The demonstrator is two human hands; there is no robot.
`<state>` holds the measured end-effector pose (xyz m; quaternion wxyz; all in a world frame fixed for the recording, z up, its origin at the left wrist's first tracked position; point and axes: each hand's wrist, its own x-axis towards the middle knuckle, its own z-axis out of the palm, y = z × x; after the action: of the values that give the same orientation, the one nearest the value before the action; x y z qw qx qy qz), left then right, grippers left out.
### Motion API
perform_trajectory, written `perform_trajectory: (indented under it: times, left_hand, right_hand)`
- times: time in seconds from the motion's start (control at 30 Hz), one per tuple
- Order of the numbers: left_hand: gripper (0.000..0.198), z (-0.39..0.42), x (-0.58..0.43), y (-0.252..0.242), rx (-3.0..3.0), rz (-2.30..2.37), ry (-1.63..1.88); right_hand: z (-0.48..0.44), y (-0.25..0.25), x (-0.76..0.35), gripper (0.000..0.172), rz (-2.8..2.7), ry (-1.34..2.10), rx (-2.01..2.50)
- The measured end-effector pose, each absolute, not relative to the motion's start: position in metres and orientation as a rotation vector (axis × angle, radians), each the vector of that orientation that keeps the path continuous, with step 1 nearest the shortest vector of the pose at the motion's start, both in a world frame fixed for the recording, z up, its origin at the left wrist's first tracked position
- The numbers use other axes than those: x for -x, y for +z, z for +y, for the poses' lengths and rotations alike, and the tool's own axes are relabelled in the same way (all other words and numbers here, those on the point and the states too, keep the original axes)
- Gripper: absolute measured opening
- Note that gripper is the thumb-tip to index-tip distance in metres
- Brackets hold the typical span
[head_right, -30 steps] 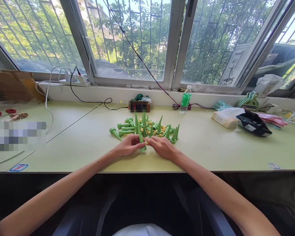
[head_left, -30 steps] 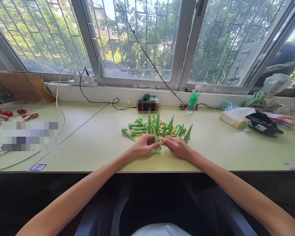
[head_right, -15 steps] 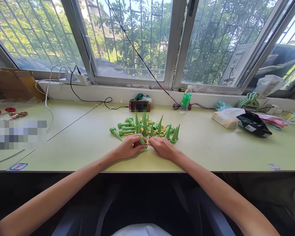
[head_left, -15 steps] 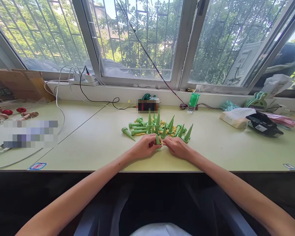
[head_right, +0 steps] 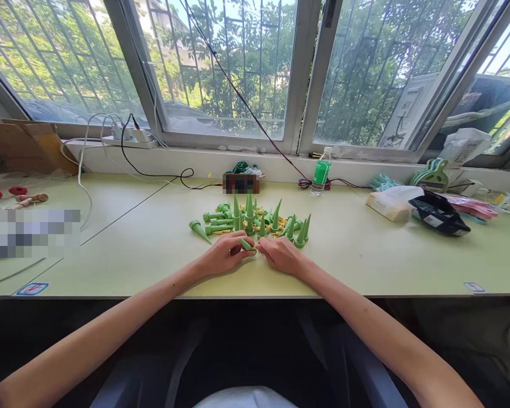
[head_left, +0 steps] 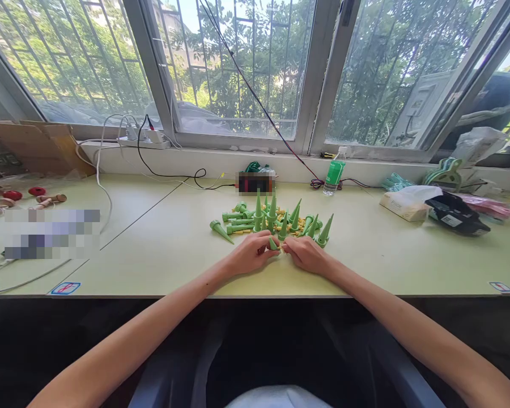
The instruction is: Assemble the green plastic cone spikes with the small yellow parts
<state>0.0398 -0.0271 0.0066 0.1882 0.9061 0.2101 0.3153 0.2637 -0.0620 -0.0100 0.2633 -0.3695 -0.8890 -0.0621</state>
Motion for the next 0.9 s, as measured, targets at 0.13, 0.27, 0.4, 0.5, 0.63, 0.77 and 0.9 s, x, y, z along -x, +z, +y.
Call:
perform_trajectory:
  times: [0.13, 0.27, 0.4, 0.5, 0.63, 0.77, 0.9]
  left_hand:
    - [0.014, -0.0272, -0.0398, 0.006, -2.564, 0.607, 0.883]
    - [0.013, -0.0284, -0.0411, 0.0065, -2.518, 0.614, 0.921]
    - [0.023, -0.0284, -0.0425, 0.0077, -2.404, 0.667, 0.959]
    - [0.03, -0.0268, -0.0422, 0.0071, -2.283, 0.691, 0.946]
    - [0.035, -0.0254, -0.0406, 0.0065, -2.192, 0.694, 0.883]
    - [0.035, -0.027, -0.0397, 0.0089, -2.166, 0.673, 0.839]
    - [0.032, -0.0295, -0.0395, 0.0114, -2.166, 0.638, 0.807]
  right_hand:
    - [-0.0621, -0.0098, -0.2635, 0.036, -2.39, -0.165, 1.005]
    - [-0.0629, -0.008, -0.2627, 0.038, -2.377, -0.133, 1.012]
    - [-0.0651, -0.0053, -0.262, 0.033, -2.331, -0.077, 0.985]
    - [-0.0669, -0.0043, -0.262, 0.029, -2.323, -0.044, 0.964]
    - [-0.0675, -0.004, -0.2621, 0.026, -2.332, -0.045, 0.926]
    - [-0.0664, -0.0044, -0.2619, 0.026, -2.354, -0.069, 0.907]
    - [-0.0651, -0.006, -0.263, 0.027, -2.366, -0.093, 0.901]
